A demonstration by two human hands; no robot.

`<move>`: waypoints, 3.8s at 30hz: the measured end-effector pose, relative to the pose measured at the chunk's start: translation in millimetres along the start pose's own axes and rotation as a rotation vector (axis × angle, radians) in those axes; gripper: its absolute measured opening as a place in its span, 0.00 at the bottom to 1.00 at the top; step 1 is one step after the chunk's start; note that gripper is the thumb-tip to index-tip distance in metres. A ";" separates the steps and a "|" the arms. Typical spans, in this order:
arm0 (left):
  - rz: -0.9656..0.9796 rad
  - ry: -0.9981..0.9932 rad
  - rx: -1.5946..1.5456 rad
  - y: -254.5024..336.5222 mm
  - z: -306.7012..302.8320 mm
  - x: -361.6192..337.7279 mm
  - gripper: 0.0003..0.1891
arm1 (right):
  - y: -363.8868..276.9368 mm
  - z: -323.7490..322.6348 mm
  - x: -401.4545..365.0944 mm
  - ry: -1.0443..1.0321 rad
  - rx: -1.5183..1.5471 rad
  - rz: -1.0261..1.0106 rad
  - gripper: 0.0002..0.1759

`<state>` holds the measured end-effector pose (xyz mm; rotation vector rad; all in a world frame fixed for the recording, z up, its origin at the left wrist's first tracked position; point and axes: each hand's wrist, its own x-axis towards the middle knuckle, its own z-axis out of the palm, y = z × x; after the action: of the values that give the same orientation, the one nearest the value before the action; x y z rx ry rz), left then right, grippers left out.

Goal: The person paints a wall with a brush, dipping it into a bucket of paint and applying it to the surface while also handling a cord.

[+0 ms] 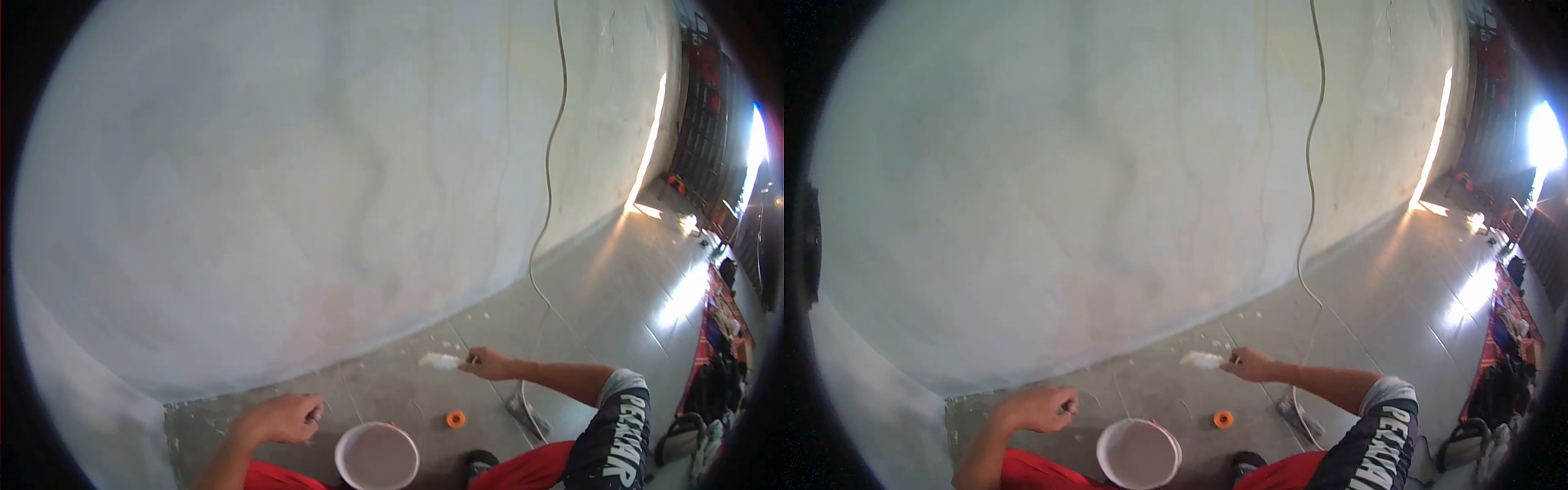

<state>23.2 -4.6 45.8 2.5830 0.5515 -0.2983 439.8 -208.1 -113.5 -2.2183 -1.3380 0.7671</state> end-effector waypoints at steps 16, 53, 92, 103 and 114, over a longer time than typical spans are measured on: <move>-0.166 -0.363 -0.276 -98.8 46.9 82.1 0.16 | 9.3 8.0 20.7 -0.121 0.050 -0.055 0.30; -0.704 -0.770 -1.021 -90.0 93.1 84.0 0.36 | -162.4 -33.9 -47.9 -0.381 -0.239 -0.630 0.19; -0.565 -0.446 -1.140 -49.0 98.8 89.4 0.36 | -108.5 145.6 1.1 -0.547 -0.615 -0.688 0.09; -0.585 -0.339 -1.077 -51.0 96.7 88.8 0.24 | -121.5 141.9 2.5 -0.601 -0.686 -0.674 0.09; -0.585 -0.305 -1.088 -48.8 87.7 86.0 0.20 | -122.3 142.8 3.0 -0.569 -0.614 -0.685 0.09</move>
<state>69.5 19.4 -75.7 1.2767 0.9932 -0.4167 267.5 -140.1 -145.9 -1.7242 -2.7165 0.8069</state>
